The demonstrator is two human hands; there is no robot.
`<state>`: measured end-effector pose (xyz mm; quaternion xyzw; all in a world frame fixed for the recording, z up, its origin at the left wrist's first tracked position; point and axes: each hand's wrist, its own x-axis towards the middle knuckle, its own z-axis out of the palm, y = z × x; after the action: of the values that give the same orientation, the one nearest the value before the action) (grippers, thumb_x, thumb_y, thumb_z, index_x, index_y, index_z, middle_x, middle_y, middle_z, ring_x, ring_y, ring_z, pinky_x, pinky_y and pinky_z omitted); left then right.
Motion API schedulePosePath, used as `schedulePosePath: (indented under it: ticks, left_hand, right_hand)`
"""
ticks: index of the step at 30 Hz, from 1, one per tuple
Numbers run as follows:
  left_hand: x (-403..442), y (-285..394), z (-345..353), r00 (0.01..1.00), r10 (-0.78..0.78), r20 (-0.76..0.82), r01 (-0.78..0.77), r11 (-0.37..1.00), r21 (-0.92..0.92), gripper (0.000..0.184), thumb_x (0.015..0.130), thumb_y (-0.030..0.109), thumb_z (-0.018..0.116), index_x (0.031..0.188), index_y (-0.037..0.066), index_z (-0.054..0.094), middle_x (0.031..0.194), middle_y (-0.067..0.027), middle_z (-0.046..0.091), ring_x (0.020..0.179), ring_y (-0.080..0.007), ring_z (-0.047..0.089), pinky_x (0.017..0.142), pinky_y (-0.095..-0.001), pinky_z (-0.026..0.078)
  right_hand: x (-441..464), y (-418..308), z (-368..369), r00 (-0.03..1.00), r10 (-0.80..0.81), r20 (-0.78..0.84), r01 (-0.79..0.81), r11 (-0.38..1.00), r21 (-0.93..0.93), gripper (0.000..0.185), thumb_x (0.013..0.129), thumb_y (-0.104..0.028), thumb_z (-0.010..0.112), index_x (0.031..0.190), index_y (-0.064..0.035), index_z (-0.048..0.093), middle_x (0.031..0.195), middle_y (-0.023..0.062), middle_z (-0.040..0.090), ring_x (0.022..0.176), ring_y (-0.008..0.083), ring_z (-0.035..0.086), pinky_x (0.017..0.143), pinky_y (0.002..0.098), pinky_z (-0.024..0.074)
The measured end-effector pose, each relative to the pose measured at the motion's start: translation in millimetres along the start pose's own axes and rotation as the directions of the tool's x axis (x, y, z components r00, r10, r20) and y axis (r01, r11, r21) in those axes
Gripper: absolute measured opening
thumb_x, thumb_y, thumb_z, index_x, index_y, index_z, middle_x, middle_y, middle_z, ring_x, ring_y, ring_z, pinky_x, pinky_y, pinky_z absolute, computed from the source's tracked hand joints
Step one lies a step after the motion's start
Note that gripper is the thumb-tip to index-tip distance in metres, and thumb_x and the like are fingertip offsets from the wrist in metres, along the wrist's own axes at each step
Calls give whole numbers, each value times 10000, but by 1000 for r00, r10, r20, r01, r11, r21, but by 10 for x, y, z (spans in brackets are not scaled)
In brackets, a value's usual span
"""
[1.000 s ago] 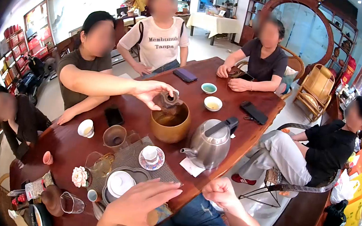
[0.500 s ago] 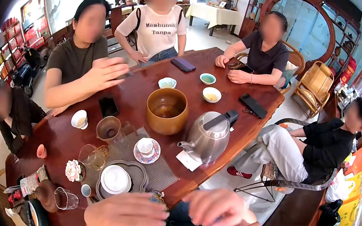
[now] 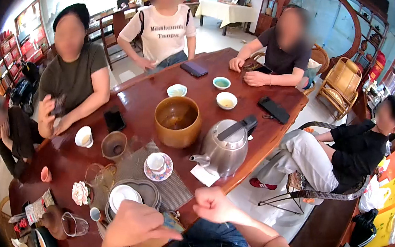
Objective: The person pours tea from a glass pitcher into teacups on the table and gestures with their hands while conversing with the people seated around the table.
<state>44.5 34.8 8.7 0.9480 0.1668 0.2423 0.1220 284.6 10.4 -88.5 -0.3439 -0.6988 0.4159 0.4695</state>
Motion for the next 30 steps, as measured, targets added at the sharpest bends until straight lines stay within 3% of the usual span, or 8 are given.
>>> schedulePosePath:
  ticks: [2,8,11,23,24,27,29,30]
  left_hand:
    - [52,27,139,996,68,-52,-67,997,34,511,705,398,744,523,138,345,476,-12,339,389,-168,416,365,-317,313]
    - [144,159,366,991,130,-8,-130,991,37,483,708,334,763,507,129,376,470,-23,377,392,-197,449,369,-318,326]
    - [149,193,330,991,133,-29,-130,988,79,478,709,329,762,502,120,385,464,-28,379,390,-202,451,373,-325,336]
    - [131,123,227,992,88,-95,-82,995,64,512,701,295,766,469,110,348,443,-35,354,372,-209,405,369,-326,293]
    - [89,86,213,995,63,-80,-57,995,81,425,675,315,782,512,105,451,471,-19,416,398,-196,444,392,-312,323]
    - [136,130,19,979,-36,-200,29,999,-40,340,626,338,816,725,80,619,587,-25,569,511,-195,575,459,-287,437]
    - [-10,45,-5,947,14,-322,-43,996,-84,828,457,703,731,936,32,652,807,-94,643,734,-275,630,677,-378,480]
    - [4,100,-27,926,12,-378,-54,993,-101,859,486,679,745,1009,9,622,888,-127,646,809,-303,631,747,-421,481]
  right_hand:
    - [-151,130,172,998,57,16,-56,998,-26,289,682,11,564,575,-32,299,533,75,306,478,174,315,458,348,266]
    - [-268,682,207,971,29,-238,-69,985,-161,255,665,-19,557,563,-35,324,513,105,302,444,238,327,442,374,295]
    - [-242,725,222,981,-81,-174,37,971,-238,267,662,-3,565,551,-39,325,498,75,306,432,183,322,423,359,275]
    - [-238,701,202,985,1,-172,-33,982,-185,257,660,8,549,566,-25,312,496,90,279,436,208,291,429,359,264]
    - [-246,672,151,988,110,-104,-125,982,-144,252,673,11,577,595,-25,341,534,81,328,468,220,344,451,352,287]
    - [-140,42,-22,988,-134,-78,124,985,-117,196,705,1,617,648,-33,433,629,75,448,568,229,461,509,344,356]
    - [-120,-372,-161,916,-392,-86,386,919,-81,114,732,-15,643,757,-29,532,772,84,553,702,255,547,630,348,450]
    - [-146,-468,-236,896,-436,-87,436,900,-27,100,745,-15,636,834,-27,593,848,105,608,805,292,591,756,395,486]
